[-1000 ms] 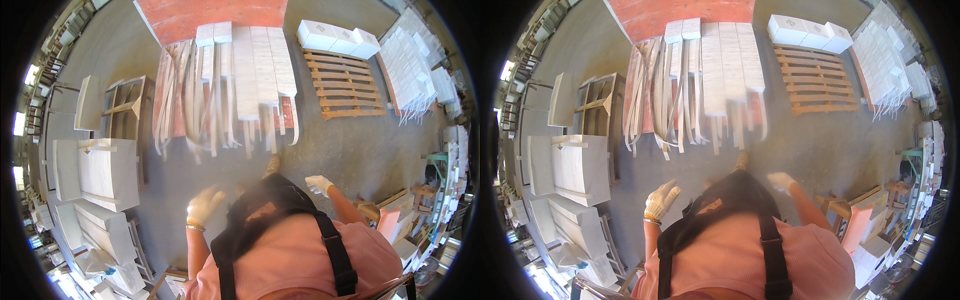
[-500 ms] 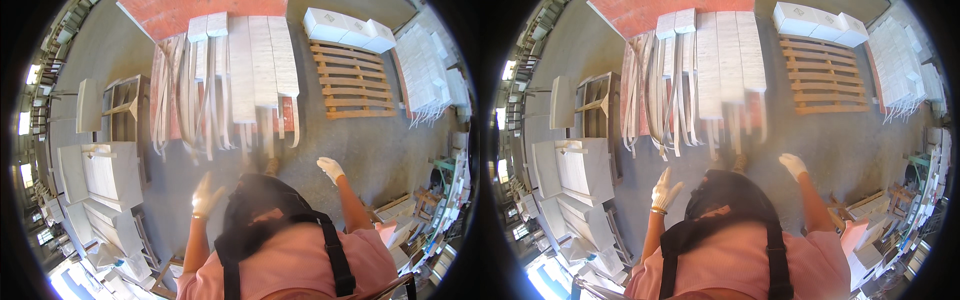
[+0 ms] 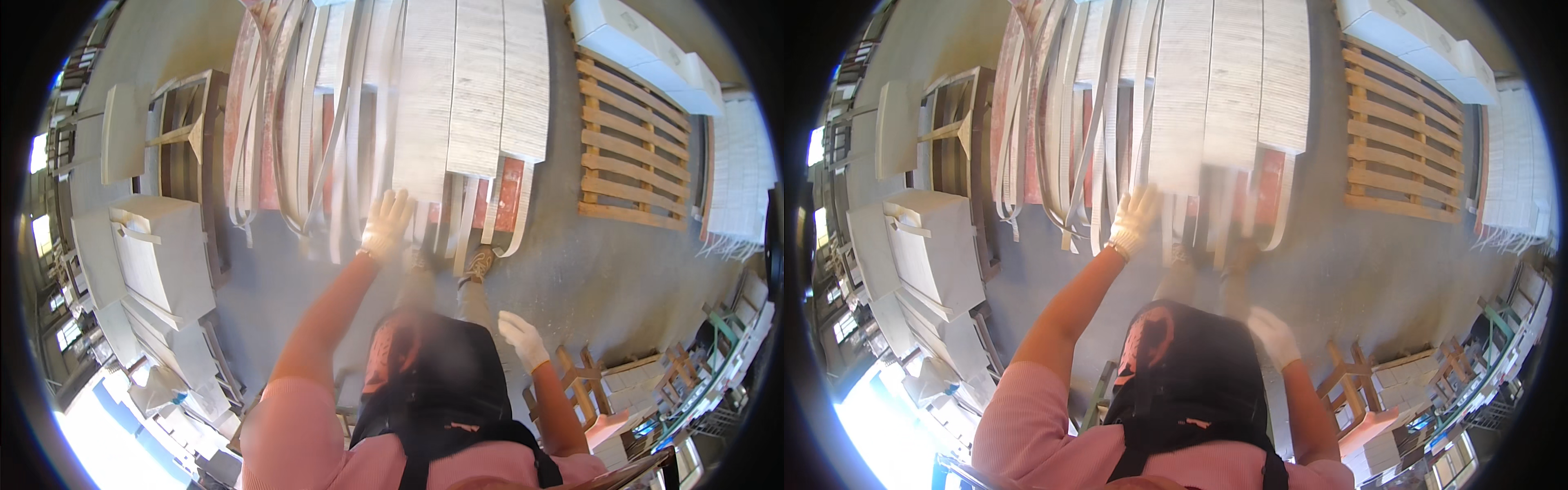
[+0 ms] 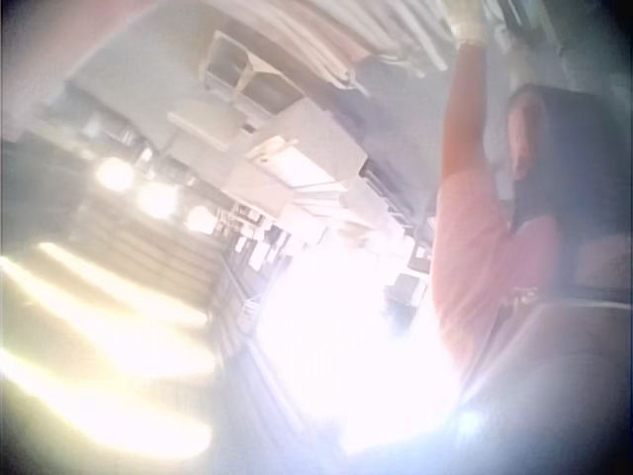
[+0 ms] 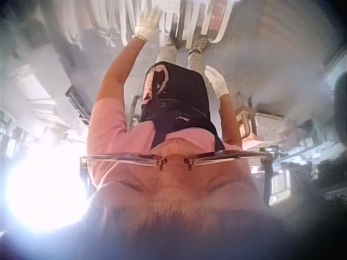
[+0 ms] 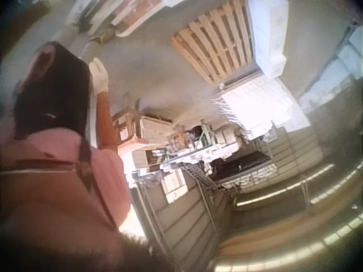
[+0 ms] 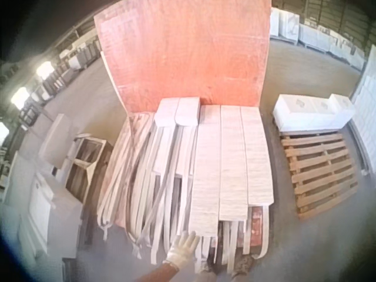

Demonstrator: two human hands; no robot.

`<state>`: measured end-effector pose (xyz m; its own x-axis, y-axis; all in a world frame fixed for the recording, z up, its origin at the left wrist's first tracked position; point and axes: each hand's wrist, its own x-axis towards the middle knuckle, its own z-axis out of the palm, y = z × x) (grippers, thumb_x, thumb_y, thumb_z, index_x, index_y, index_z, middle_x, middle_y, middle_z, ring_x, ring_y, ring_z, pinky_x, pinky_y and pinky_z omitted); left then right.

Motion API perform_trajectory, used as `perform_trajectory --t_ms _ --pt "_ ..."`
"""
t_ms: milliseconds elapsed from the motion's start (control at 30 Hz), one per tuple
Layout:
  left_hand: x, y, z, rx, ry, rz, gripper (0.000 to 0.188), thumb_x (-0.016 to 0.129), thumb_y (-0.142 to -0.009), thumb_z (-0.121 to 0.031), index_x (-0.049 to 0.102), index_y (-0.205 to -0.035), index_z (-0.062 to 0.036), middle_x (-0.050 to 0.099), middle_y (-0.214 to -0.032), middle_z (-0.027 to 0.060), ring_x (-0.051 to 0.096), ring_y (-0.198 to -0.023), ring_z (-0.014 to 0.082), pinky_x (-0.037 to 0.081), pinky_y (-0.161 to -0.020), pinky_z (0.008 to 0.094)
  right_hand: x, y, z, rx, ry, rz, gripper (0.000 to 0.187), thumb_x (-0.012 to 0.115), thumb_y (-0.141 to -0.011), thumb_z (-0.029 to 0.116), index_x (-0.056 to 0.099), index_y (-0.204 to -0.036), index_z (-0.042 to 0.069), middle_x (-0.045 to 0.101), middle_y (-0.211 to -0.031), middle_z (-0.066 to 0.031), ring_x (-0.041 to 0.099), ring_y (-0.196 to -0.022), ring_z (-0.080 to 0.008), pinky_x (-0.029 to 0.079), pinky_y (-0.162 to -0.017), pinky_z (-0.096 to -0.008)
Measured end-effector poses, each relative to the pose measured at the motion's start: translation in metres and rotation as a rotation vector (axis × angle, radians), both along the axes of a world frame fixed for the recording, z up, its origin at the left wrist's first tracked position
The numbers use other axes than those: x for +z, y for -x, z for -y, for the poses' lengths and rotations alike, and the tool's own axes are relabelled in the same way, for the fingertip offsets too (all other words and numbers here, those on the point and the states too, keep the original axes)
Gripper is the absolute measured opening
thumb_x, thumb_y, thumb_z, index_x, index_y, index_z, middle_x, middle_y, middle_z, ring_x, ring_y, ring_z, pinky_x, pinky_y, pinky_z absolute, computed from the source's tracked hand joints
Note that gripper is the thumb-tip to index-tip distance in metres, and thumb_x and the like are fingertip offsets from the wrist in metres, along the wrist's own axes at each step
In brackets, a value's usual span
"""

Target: The person applies a white paste to the edges of small rectangular tiles using a small spatula, then stacks the treated tiles on a workbench. The person handles tiles one at a time, turning them to coat edges before stacking them.

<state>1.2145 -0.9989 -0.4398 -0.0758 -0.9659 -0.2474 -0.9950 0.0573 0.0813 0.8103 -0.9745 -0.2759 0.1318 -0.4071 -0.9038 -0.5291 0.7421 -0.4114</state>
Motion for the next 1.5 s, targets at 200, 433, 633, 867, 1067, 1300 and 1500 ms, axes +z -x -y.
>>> perform_trajectory --t_ms 200,433,633,867,1067,1300,1500 --pt "-0.120 0.013 0.040 0.062 -0.101 -0.060 0.080 0.071 -0.084 -0.024 0.039 -0.156 -0.0118 0.029 -0.166 0.0136 0.028 -0.153 0.0381 0.031 -0.119 0.0609 -0.070 -0.031 0.013 -0.110 -0.149 0.136 0.049 0.062 -0.101 0.021 0.058 -0.145 0.001 0.067 -0.133 -0.0122 0.064 -0.116 -0.0197 0.050 -0.098 -0.0339" --pt "-0.192 0.023 0.044 0.124 0.107 -0.114 0.071 0.062 -0.085 -0.006 0.044 -0.152 -0.0146 0.037 -0.162 0.0122 0.035 -0.150 0.0364 0.027 -0.121 0.0611 -0.111 -0.018 0.013 -0.169 -0.255 0.060 0.050 0.059 -0.102 0.026 0.057 -0.145 0.000 0.066 -0.133 -0.0149 0.066 -0.116 -0.0236 0.050 -0.099 -0.0360" --pt "-0.207 0.027 0.037 0.160 0.140 -0.164 0.074 0.056 -0.082 0.001 0.042 -0.154 -0.0095 0.035 -0.163 0.0158 0.028 -0.153 0.0400 0.021 -0.124 0.0620 -0.122 -0.015 0.009 -0.217 -0.287 0.080 0.051 0.058 -0.103 0.028 0.056 -0.145 0.000 0.066 -0.132 -0.0148 0.066 -0.114 -0.0237 0.050 -0.098 -0.0362" --pt "-0.196 0.033 0.029 0.097 0.285 -0.050 0.061 0.064 -0.081 -0.007 0.053 -0.141 -0.0113 0.051 -0.148 0.0144 0.047 -0.139 0.0372 0.034 -0.116 0.0573 -0.125 -0.021 0.015 -0.238 -0.312 0.113 0.051 0.057 -0.104 0.028 0.056 -0.146 -0.001 0.066 -0.131 -0.0134 0.065 -0.114 -0.0225 0.050 -0.098 -0.0356" --pt "-0.186 0.025 0.032 0.062 0.232 -0.130 0.054 0.065 -0.082 -0.009 0.058 -0.135 -0.0096 0.050 -0.148 0.0138 0.045 -0.140 0.0370 0.038 -0.112 0.0578 -0.127 -0.021 0.017 -0.256 -0.317 0.116 0.051 0.057 -0.104 0.028 0.055 -0.146 -0.001 0.066 -0.131 -0.0138 0.065 -0.114 -0.0228 0.050 -0.098 -0.0355" --pt "-0.199 0.019 0.030 0.059 0.227 -0.164 0.050 0.063 -0.087 -0.013 0.055 -0.136 -0.0101 0.046 -0.154 0.0134 0.041 -0.146 0.0372 0.033 -0.117 0.0574 -0.131 -0.026 0.018 -0.240 -0.321 0.118 0.052 0.056 -0.104 0.028 0.055 -0.146 -0.001 0.065 -0.134 -0.0161 0.065 -0.116 -0.0251 0.050 -0.100 -0.0373" --pt "-0.206 0.017 0.029 0.037 0.096 -0.078 0.061 0.053 -0.091 -0.007 0.045 -0.151 -0.0105 0.034 -0.165 0.0136 0.030 -0.153 0.0375 0.021 -0.125 0.0580 -0.129 -0.029 0.023 -0.202 -0.314 0.109 0.052 0.057 -0.104 0.029 0.055 -0.146 -0.001 0.066 -0.133 -0.0158 0.066 -0.116 -0.0247 0.050 -0.099 -0.0374"
